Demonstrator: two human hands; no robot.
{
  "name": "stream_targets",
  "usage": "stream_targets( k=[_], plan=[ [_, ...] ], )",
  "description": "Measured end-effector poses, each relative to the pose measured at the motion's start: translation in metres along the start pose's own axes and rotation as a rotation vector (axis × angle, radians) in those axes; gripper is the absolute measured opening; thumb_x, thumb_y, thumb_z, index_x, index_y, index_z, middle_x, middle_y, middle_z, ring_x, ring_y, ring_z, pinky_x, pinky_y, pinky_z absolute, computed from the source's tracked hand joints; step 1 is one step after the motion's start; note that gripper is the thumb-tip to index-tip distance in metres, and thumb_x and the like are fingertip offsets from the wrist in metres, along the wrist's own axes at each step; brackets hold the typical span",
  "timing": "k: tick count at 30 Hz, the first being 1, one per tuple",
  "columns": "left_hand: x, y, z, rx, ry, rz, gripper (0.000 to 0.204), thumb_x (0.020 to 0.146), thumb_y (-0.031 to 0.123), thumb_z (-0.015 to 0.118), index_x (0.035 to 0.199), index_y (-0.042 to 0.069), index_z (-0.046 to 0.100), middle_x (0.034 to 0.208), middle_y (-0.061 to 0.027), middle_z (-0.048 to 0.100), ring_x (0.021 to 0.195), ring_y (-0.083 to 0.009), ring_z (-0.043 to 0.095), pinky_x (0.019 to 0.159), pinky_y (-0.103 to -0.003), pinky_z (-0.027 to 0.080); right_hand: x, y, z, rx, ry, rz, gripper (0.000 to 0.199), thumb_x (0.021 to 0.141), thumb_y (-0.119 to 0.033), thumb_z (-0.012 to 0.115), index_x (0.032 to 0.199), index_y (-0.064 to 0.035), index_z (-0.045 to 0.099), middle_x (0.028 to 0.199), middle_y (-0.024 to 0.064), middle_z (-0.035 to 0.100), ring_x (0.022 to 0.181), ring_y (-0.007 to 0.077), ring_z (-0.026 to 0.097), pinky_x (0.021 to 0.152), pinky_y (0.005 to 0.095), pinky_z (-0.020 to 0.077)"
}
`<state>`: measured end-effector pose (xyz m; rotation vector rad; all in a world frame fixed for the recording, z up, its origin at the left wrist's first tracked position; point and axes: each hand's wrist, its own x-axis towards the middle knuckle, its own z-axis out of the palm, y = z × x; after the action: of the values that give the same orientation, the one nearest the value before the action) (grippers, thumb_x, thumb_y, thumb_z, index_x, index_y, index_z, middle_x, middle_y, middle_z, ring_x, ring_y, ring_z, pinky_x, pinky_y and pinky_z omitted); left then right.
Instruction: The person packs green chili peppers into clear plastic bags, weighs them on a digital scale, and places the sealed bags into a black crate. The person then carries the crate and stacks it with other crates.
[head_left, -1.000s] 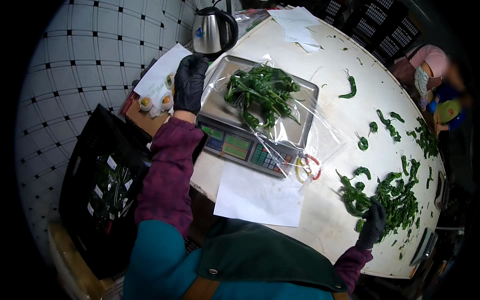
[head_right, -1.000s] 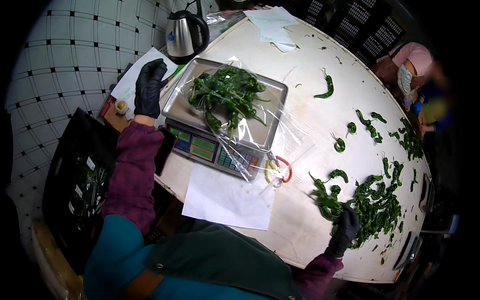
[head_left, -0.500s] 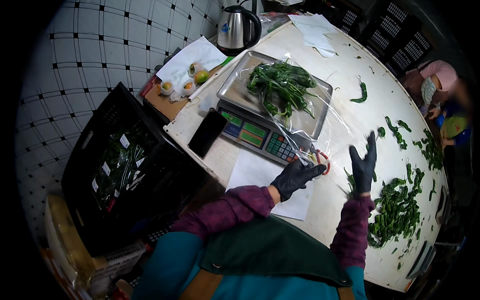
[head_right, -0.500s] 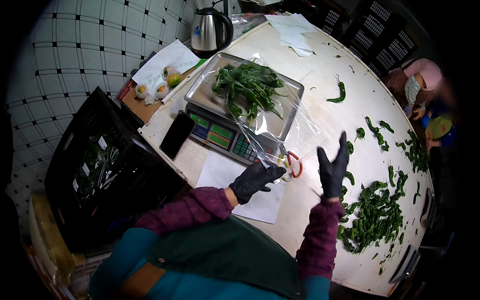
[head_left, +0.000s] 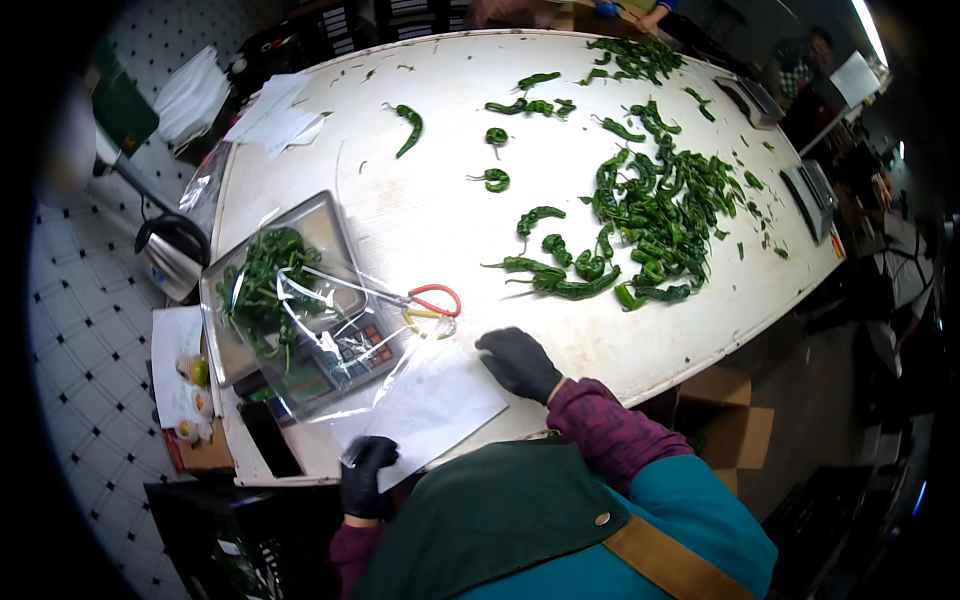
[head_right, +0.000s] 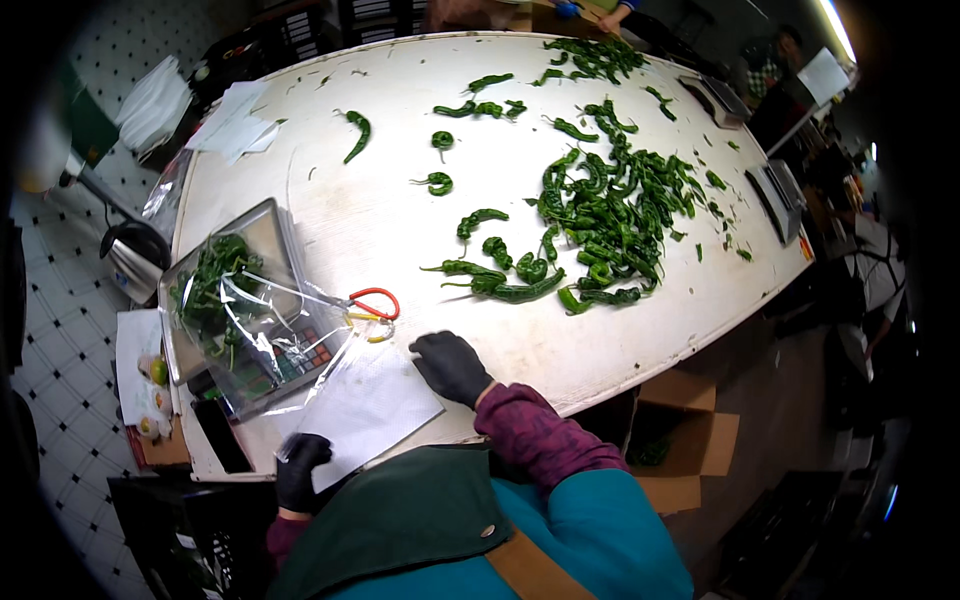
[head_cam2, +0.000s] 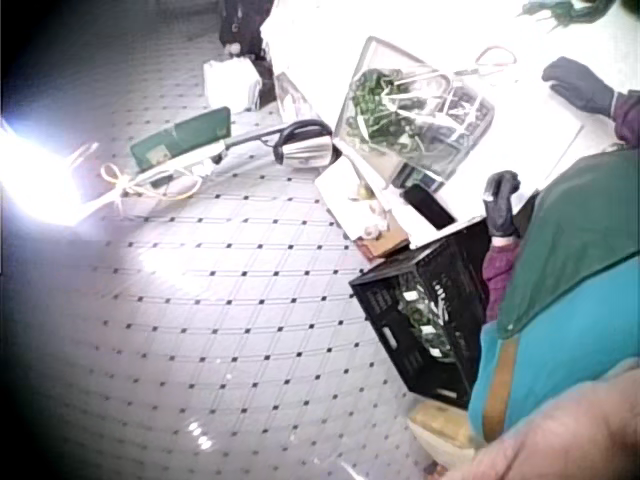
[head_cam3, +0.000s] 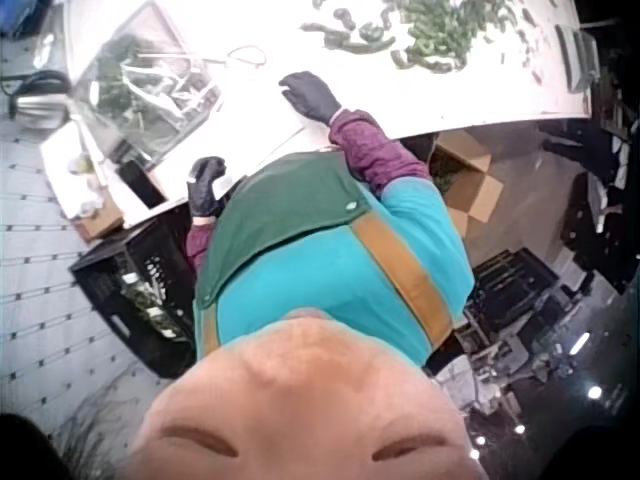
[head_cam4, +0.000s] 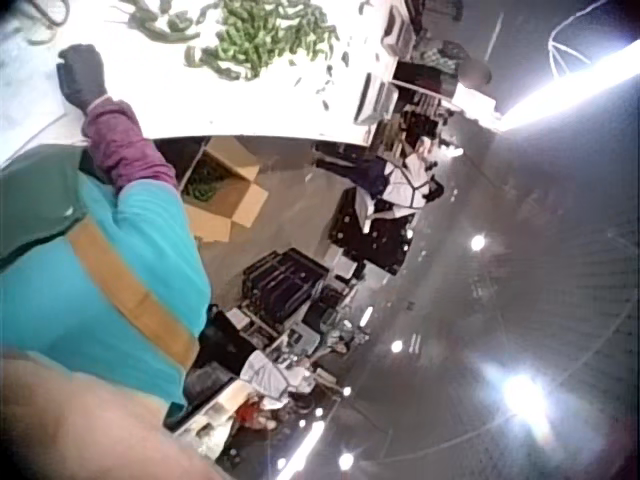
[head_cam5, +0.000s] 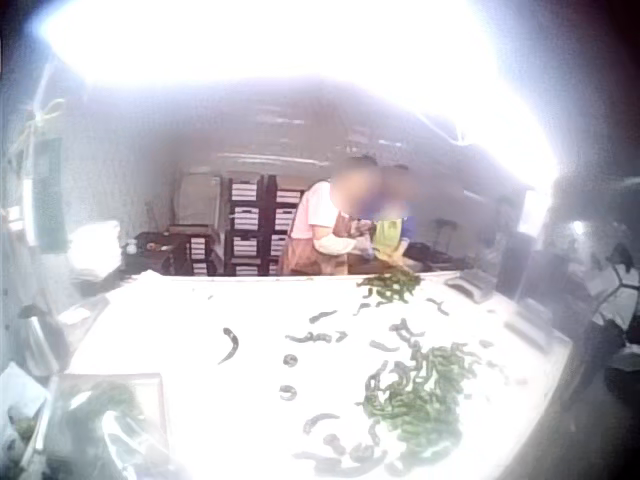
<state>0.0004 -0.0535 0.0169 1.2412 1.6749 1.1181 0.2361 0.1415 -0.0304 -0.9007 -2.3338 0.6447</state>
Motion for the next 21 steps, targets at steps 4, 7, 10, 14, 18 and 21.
stream_targets(
  k=[4,7,10,14,18,21],
  plan=[
    [0.020,-0.001,0.054,-0.301,-0.184,-0.409,0.021,0.080,0.009,0.057,0.098,0.000,0.053,0.088,-0.0091,0.058,0.071,-0.0169,0.058,0.065,-0.028,0.047,-0.054,0.036,-0.025,-0.045,-0.210,0.215,0.025,0.079,-0.019,0.052,0.101,-0.0078,0.054,0.089,0.0110,0.056,0.079,0.0297,0.054,0.069,0.0383,0.0451],
    [0.061,0.018,0.107,-0.081,-0.143,-0.257,0.058,0.074,0.016,0.065,0.122,0.001,0.036,0.115,-0.0153,0.046,0.093,-0.0224,0.052,0.076,-0.034,0.045,-0.063,0.072,-0.081,-0.303,-0.285,0.346,0.036,0.076,-0.026,0.056,0.109,-0.0111,0.052,0.091,0.0116,0.055,0.084,0.0289,0.054,0.068,0.0406,0.0442],
    [0.129,0.013,0.172,0.443,-0.081,0.209,0.094,0.063,0.026,0.075,0.133,0.004,0.018,0.130,-0.0228,0.028,0.117,-0.0349,0.035,0.093,-0.041,0.035,-0.050,0.132,-0.124,-0.447,-0.257,0.228,0.052,0.072,-0.028,0.061,0.120,-0.0162,0.045,0.111,0.0142,0.048,0.096,0.0310,0.049,0.077,0.0417,0.0430],
    [0.228,0.033,0.275,0.761,0.092,0.158,0.106,0.055,0.031,0.079,0.135,0.006,0.014,0.135,-0.0247,0.016,0.125,-0.0387,0.020,0.101,-0.040,0.024,-0.010,0.188,-0.152,-0.313,0.068,0.176,0.056,0.074,-0.028,0.061,0.125,-0.0170,0.039,0.130,0.0191,0.032,0.112,0.0361,0.039,0.088,0.0426,0.0388],
    [0.273,0.053,0.333,0.576,-0.111,0.373,0.111,0.050,0.036,0.081,0.134,0.006,0.014,0.137,-0.0247,0.011,0.127,-0.0374,0.014,0.102,-0.041,0.022,-0.068,0.196,-0.237,-0.378,0.168,0.291,0.073,0.069,-0.039,0.066,0.129,-0.0123,0.035,0.134,0.0181,0.024,0.123,0.0389,0.021,0.094,0.0484,0.0253],
    [0.253,0.088,0.367,0.706,-0.191,0.353,0.113,0.048,0.049,0.077,0.135,0.009,0.017,0.138,-0.0241,0.008,0.127,-0.0420,0.008,0.098,-0.055,0.017,-0.144,0.238,-0.259,-0.406,0.051,0.702,0.104,0.055,-0.055,0.070,0.136,-0.0155,0.018,0.139,0.0213,0.007,0.126,0.0452,0.006,0.092,0.0616,0.0171]
  ],
)
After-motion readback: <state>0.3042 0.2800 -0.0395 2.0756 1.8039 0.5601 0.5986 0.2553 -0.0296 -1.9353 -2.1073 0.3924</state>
